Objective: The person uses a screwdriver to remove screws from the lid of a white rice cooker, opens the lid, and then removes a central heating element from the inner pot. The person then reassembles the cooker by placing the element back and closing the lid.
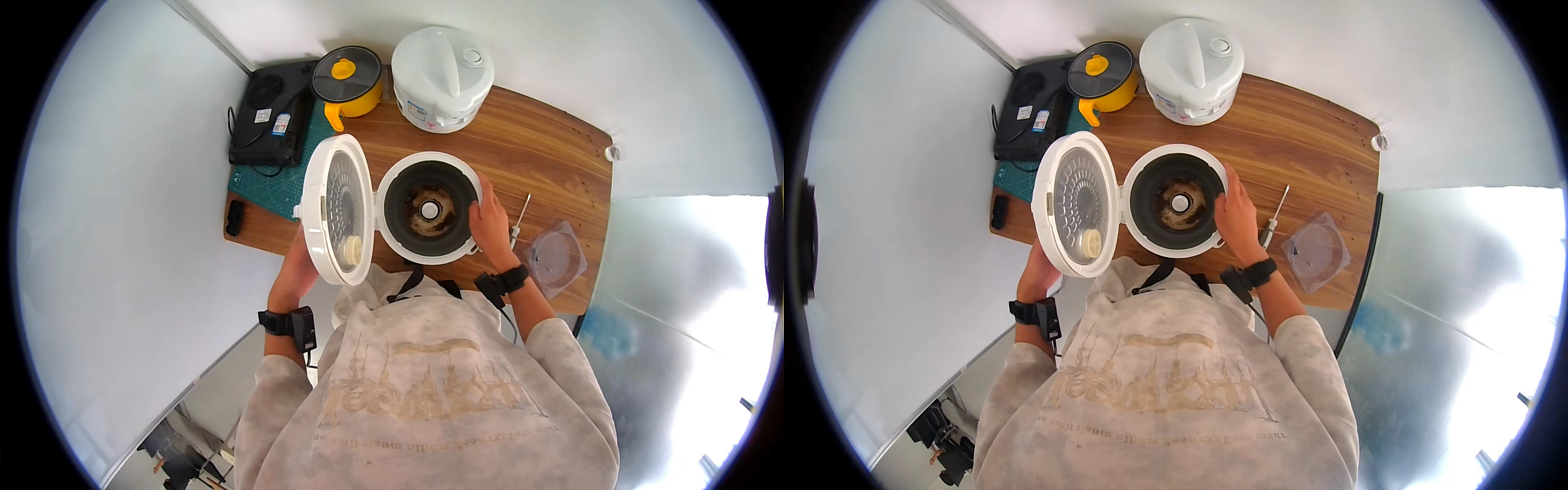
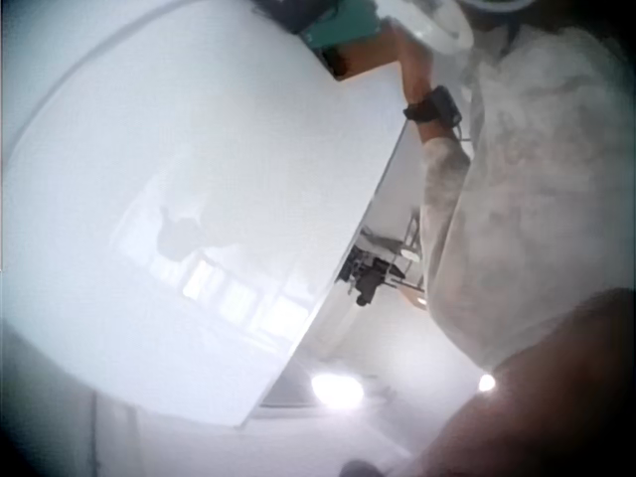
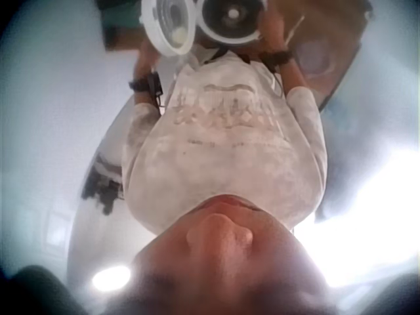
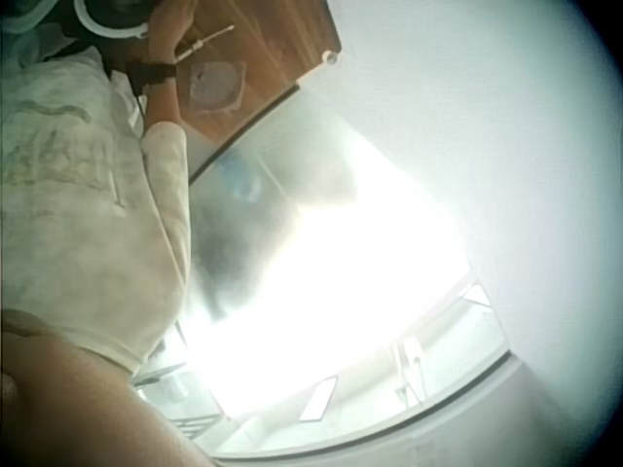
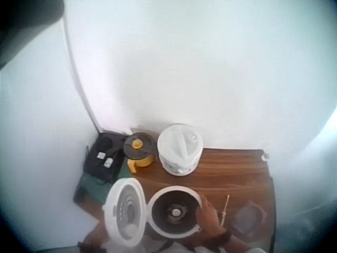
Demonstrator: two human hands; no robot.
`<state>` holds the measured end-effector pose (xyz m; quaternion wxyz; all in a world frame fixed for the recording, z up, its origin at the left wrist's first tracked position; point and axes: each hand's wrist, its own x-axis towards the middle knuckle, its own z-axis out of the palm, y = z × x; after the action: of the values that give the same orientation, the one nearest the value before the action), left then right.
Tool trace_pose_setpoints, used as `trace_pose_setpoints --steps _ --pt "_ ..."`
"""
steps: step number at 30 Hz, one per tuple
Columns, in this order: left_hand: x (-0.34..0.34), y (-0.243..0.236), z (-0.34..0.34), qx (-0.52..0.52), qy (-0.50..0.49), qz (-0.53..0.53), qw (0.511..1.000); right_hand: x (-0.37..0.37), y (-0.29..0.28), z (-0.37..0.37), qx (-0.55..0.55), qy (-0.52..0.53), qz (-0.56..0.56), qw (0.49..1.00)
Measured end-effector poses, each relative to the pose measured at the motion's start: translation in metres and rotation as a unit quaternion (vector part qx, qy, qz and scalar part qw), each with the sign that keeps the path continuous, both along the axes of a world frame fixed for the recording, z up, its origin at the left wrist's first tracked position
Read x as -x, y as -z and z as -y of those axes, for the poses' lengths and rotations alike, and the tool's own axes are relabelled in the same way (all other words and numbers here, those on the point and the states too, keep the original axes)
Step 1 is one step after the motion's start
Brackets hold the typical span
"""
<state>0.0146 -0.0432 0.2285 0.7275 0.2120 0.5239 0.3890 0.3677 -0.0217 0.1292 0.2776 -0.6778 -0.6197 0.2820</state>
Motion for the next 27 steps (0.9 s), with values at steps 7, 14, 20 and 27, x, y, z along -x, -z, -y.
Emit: trace_pose_setpoints --steps 7,14,20,27 --pt "0.009 0.015 -0.006 -0.048 0.050 -0.061 0.996 -0.001 -0.001 0.004 -0.008 0.002 -0.017 1.000" --pt "0.016 0.032 -0.003 -0.197 0.103 -0.190 0.956 0.000 -0.003 0.006 -0.007 0.005 -0.031 0.999" --pt "0.018 0.034 -0.014 -0.126 0.023 -0.146 0.981 0.004 -0.002 0.012 -0.002 0.007 -0.046 0.999" --pt "0.042 0.062 -0.044 -0.216 0.045 -0.174 0.960 0.018 0.010 0.016 -0.011 0.026 -0.070 0.997"
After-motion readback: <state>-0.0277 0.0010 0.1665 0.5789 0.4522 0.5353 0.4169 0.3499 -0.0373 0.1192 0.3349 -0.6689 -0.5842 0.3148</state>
